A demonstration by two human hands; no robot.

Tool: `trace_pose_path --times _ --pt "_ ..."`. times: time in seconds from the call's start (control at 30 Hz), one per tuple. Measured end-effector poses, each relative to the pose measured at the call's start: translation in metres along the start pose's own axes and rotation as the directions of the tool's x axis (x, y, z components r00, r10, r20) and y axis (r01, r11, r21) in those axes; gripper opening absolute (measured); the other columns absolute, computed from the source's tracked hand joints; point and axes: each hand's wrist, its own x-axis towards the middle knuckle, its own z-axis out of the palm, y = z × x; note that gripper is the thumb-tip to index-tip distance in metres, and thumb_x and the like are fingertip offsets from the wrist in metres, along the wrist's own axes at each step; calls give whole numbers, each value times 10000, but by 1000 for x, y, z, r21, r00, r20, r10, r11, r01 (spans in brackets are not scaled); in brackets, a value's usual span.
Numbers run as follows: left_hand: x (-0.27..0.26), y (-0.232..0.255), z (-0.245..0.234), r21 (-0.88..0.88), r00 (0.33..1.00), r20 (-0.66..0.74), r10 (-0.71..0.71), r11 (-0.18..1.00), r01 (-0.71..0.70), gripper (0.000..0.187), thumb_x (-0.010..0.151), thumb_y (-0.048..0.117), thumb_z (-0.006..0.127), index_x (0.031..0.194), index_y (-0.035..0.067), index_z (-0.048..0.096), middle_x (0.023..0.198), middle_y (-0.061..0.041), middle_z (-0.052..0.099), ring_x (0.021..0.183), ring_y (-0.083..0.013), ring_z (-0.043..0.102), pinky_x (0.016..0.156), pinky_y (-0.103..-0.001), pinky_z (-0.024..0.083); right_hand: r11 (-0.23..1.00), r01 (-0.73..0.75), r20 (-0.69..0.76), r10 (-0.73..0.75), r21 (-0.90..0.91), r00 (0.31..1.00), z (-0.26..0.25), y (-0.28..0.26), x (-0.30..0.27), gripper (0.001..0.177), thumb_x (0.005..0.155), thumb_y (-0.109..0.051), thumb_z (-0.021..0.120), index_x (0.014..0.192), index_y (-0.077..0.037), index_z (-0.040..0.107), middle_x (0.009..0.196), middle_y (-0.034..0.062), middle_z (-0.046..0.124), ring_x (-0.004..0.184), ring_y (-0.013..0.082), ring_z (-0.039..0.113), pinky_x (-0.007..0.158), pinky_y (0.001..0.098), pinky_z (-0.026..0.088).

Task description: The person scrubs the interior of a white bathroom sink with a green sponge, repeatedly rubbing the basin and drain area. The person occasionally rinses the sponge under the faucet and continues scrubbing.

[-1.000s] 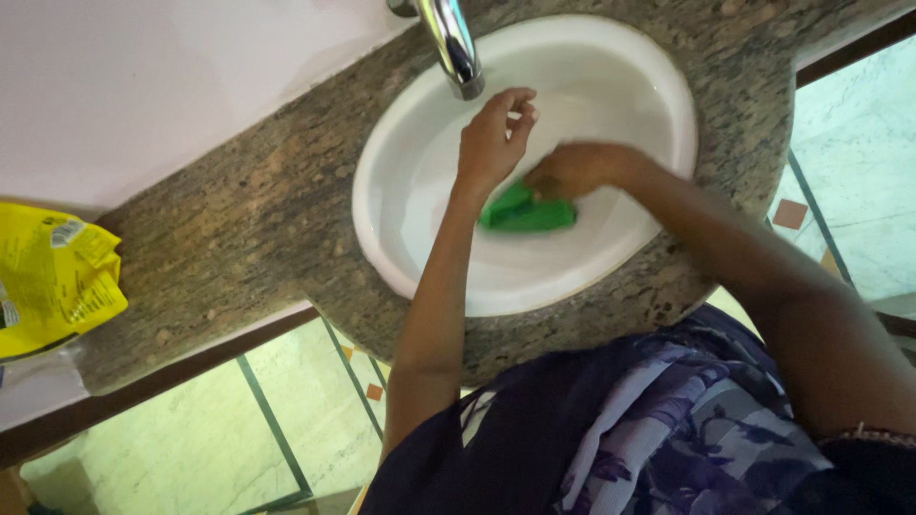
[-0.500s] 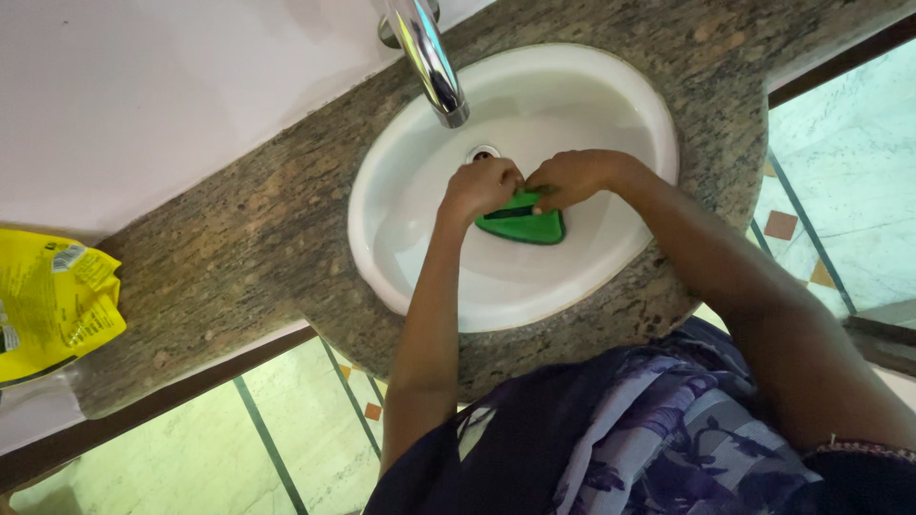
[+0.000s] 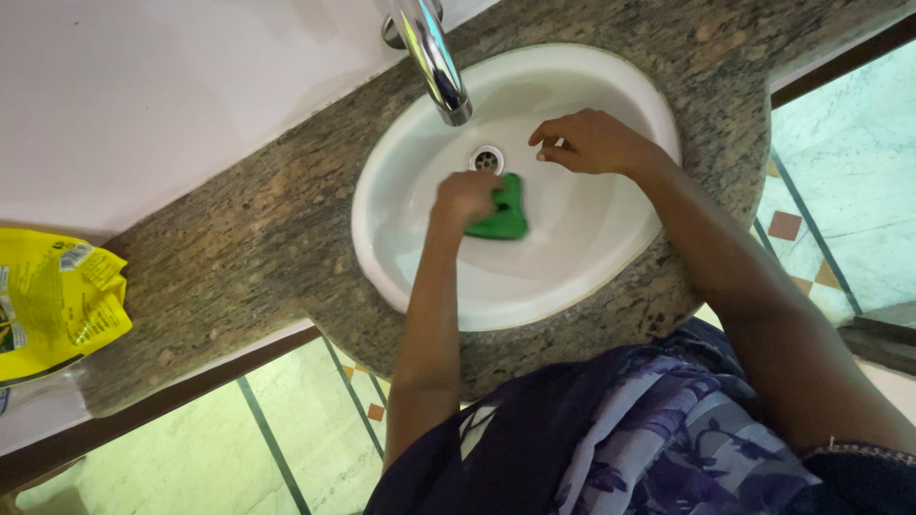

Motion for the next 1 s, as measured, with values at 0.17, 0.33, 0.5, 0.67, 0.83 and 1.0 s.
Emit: trace_pose_path --times 0.17,0.33,0.5,0.67,0.83,1.0 --pt "6 8 8 -46 975 -189 -114 993 108 239 906 185 662 1096 75 758 1132 -180 754 1057 -336 731 939 -451 580 991 -3 8 4 -137 1000 6 -2 0 322 962 -344 665 1237 -182 708 946 33 781 838 261 738 749 458 567" --pt "22 40 28 -212 923 -205 326 906 -367 382 825 211 710 1198 131 716 1052 -205 723 967 -395 695 855 -487 536 980 -44 -46 36 -194 998 3 -6 0 290 974 -361 672 1219 -215 728 968 37 776 848 265 737 759 458 569" --pt "15 -14 16 7 964 -228 -133 990 138 222 944 211 660 1111 107 763 1165 -153 736 1068 -357 715 905 -469 580 981 -87 -59 78 -174 995 0 -8 -3 288 994 -376 662 1233 -227 724 952 39 778 839 259 737 757 452 572" --pt "9 30 12 -198 951 -174 254 937 -287 339 875 205 676 1209 169 716 1116 -158 731 1019 -351 698 899 -459 532 975 -12 -95 -9 -221 995 3 -8 -2 276 973 -363 677 1201 -219 739 955 36 776 826 271 734 744 458 567" --pt "10 20 5 -241 977 -154 144 954 -179 484 781 95 637 1250 203 683 1110 -140 734 997 -345 707 871 -466 559 983 -53 -112 33 -178 993 -5 -9 -4 278 986 -354 674 1218 -214 735 956 43 776 827 264 738 750 445 570" --pt "8 -15 10 -31 938 -334 -89 996 83 281 877 150 664 1150 124 730 1178 -170 727 1047 -382 705 884 -494 574 980 -49 -124 26 -191 992 -7 -12 -7 267 998 -340 669 1219 -208 738 973 36 782 835 246 741 745 432 572"
